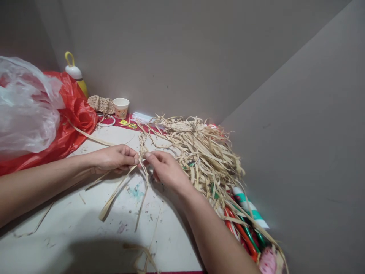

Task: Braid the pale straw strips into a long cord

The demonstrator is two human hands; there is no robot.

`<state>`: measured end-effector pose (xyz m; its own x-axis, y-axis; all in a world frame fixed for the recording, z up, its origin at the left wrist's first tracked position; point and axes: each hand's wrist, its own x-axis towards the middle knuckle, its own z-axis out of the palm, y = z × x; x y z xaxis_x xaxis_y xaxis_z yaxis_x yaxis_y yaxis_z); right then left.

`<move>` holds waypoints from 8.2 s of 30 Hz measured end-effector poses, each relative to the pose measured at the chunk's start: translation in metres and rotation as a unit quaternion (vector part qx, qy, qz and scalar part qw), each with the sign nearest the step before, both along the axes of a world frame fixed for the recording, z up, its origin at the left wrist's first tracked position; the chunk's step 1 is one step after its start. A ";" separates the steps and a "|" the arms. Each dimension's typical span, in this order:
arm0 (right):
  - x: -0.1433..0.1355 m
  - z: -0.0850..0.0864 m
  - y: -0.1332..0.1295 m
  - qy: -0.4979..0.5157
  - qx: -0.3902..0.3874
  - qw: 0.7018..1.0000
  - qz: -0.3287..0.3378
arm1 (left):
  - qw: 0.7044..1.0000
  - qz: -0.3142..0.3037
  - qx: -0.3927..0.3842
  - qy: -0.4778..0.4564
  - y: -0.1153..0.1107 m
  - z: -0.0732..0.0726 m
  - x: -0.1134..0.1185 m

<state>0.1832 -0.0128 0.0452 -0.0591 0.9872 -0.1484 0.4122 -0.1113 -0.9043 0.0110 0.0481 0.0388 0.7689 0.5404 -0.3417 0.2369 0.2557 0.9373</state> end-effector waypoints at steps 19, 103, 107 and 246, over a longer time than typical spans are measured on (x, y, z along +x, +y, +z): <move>-0.009 -0.028 0.004 0.195 -0.191 0.962 0.023 | 0.959 -0.075 0.249 0.117 -0.007 -0.002 0.000; -0.030 -0.012 -0.021 -0.118 -0.022 0.993 0.004 | 0.998 0.057 -0.025 0.031 -0.010 -0.006 0.005; -0.030 -0.011 -0.025 -0.284 0.074 0.956 0.017 | 0.998 0.041 -0.019 0.041 -0.012 -0.002 0.007; -0.038 -0.023 -0.036 -0.442 0.106 0.889 0.054 | 0.979 -0.046 0.176 0.092 -0.009 -0.003 0.000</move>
<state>0.1451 -0.0489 0.0227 -0.1082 0.9941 0.0036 0.9702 0.1064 -0.2175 0.0115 0.0394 0.0360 0.7628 0.5814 -0.2830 0.4163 -0.1067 0.9030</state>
